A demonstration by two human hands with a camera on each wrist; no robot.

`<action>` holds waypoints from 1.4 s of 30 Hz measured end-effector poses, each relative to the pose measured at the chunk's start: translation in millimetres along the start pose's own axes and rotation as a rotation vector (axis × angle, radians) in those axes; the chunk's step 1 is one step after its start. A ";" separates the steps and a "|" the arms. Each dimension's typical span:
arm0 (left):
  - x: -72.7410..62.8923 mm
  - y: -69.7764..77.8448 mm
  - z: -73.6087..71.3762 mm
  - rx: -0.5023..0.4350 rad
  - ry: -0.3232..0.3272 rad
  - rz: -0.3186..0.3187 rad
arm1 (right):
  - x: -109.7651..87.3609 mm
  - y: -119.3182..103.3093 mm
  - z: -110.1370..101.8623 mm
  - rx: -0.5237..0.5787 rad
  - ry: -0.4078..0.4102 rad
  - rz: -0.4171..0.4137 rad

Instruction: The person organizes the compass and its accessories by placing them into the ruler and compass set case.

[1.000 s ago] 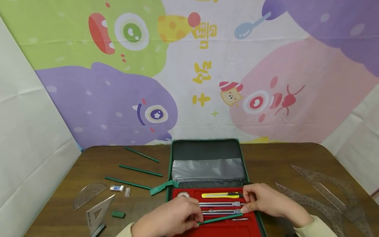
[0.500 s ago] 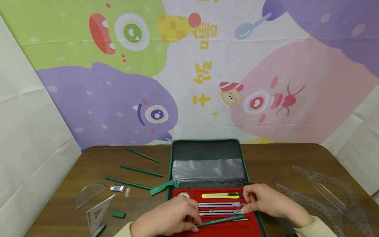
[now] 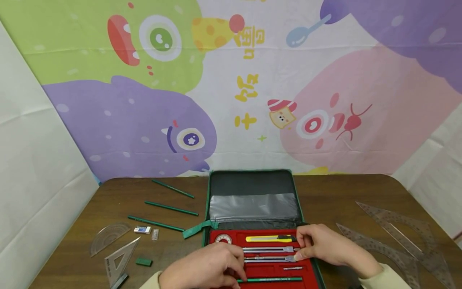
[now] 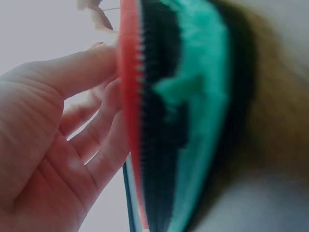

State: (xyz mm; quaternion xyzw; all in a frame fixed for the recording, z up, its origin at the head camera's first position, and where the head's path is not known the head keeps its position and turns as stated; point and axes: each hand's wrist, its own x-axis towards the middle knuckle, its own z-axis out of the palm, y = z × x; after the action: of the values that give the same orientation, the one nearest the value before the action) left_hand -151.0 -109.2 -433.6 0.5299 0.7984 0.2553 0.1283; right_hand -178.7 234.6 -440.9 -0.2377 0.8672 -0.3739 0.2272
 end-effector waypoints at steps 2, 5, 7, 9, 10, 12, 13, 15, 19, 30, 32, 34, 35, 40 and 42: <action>-0.4 0.3 0.4 0.012 -0.002 -0.019 | 0.1 0.6 0.2 0.003 -0.001 -0.003; 0.4 0.7 1.2 0.022 0.006 -0.041 | 0.1 0.9 0.5 0.001 0.000 -0.009; 0.7 0.9 1.5 0.017 0.001 -0.058 | -0.1 0.7 0.5 0.001 0.001 -0.011; 0.8 1.1 1.4 0.010 0.001 -0.069 | -0.3 0.3 0.4 0.005 0.001 -0.011; 0.6 1.0 0.6 0.007 0.000 -0.069 | -0.5 0.2 0.4 0.008 0.000 -0.011; -0.5 0.4 -2.6 -0.003 0.008 -0.063 | -0.6 0.1 0.3 0.013 0.000 -0.008; -1.5 -0.6 -4.9 -0.007 0.018 -0.062 | -0.5 0.2 0.3 0.014 -0.001 -0.008; -5.0 -2.7 -12.0 -0.002 0.045 -0.072 | -0.4 0.7 0.2 0.013 -0.002 -0.010; -18.3 -10.5 -32.8 0.080 0.127 -0.176 | -0.2 0.9 0.1 0.009 0.001 -0.016; -85.9 -58.7 -80.9 0.284 0.232 -0.536 | 0.1 5.2 -1.0 -0.001 -0.015 -0.041; -94.6 -66.0 -83.1 0.299 0.221 -0.568 | 0.0 6.4 -1.2 0.001 -0.020 -0.047; -100.9 -72.0 -84.2 0.313 0.209 -0.586 | -0.2 6.4 -0.8 0.004 -0.020 -0.048; -103.2 -74.6 -84.3 0.319 0.204 -0.592 | -0.2 5.9 -0.5 0.007 -0.019 -0.046; -108.0 -82.5 -82.7 0.304 0.202 -0.621 | -0.1 2.0 0.9 0.023 -0.002 -0.017; -109.1 -85.6 -82.5 0.292 0.206 -0.624 | 0.1 1.6 0.7 0.025 0.000 -0.014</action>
State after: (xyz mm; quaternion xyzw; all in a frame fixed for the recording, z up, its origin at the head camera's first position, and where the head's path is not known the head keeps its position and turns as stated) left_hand -212.9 -257.4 -418.2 0.2450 0.9586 0.1390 0.0418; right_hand -178.8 235.2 -442.6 -0.2410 0.8607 -0.3865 0.2275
